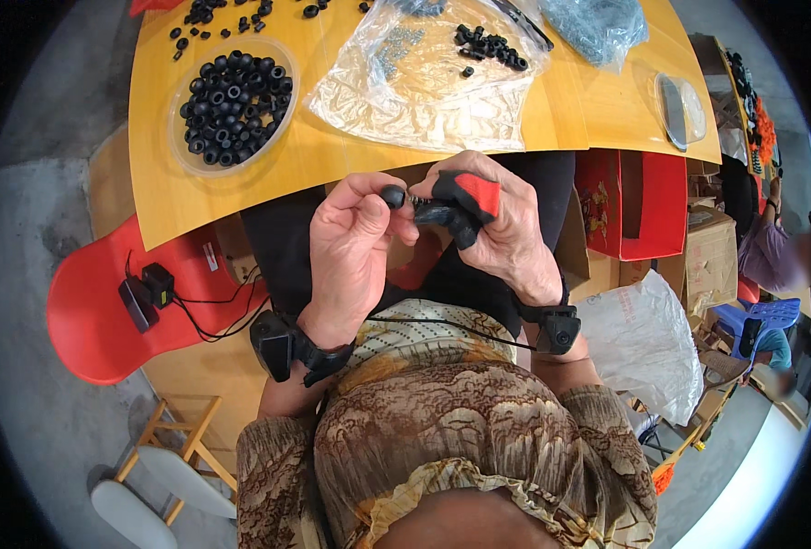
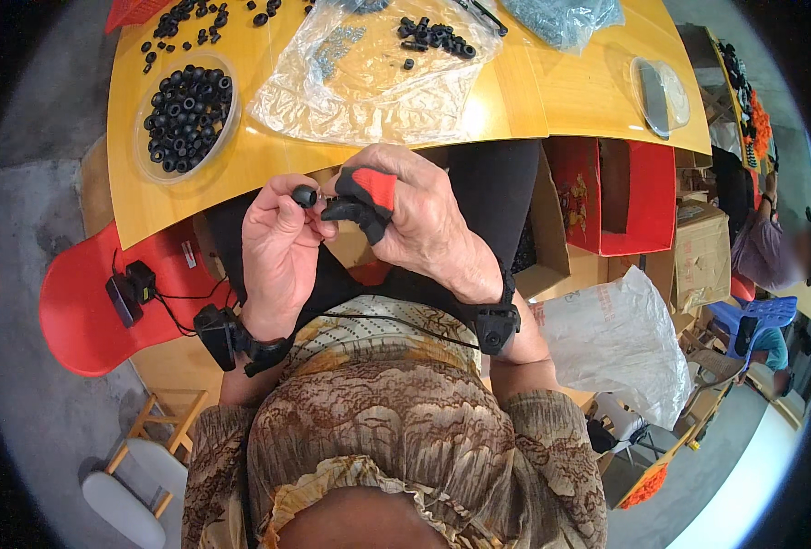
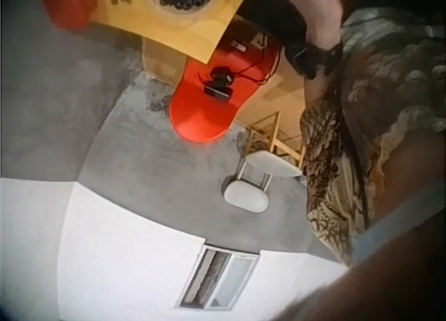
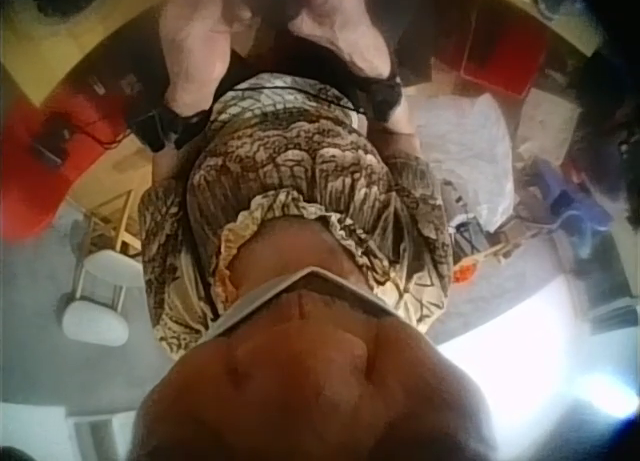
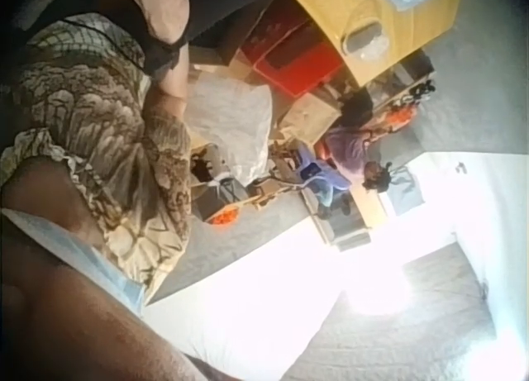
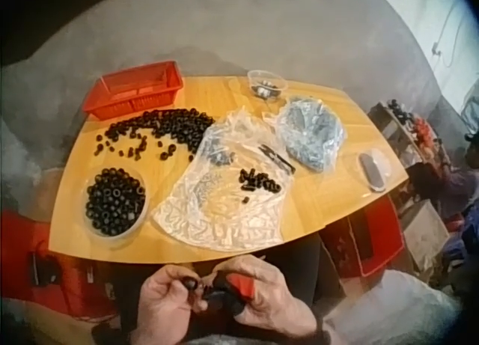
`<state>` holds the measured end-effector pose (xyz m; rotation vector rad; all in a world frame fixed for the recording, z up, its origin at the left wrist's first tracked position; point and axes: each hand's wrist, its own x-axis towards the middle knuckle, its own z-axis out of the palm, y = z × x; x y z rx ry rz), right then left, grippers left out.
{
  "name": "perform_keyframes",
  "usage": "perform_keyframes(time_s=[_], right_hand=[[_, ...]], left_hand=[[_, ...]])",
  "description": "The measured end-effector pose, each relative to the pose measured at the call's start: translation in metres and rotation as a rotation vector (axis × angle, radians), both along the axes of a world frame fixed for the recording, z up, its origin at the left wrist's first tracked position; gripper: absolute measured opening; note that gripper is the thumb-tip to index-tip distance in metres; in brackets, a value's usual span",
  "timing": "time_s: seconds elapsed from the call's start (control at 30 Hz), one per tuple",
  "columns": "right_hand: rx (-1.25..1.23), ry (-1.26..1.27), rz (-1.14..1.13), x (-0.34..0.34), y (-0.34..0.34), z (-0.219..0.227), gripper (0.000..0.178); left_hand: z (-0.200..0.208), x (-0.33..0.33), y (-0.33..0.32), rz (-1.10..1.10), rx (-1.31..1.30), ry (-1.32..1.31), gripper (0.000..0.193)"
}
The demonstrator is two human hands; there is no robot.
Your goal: The person assembles small black plastic components by hand.
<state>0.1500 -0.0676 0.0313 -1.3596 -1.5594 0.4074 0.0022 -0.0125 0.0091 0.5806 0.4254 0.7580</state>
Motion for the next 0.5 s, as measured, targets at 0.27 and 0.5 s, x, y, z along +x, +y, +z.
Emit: perform_keyframes(time_s=[0.27, 0.5], right_hand=[[0.025, -0.118, -0.034, -0.0016, -0.0036, 0.0013, 0.023], [0.035, -0.213, -0.024, -0.0007, -0.0037, 0.0042, 0.020]], left_hand=[[0.0000, -0.0009, -0.0029, 0.049, 0.124, 0.093, 0.020], [0.0002, -0.0040, -0.0005, 0.037, 0.237, 0.177, 0.015]])
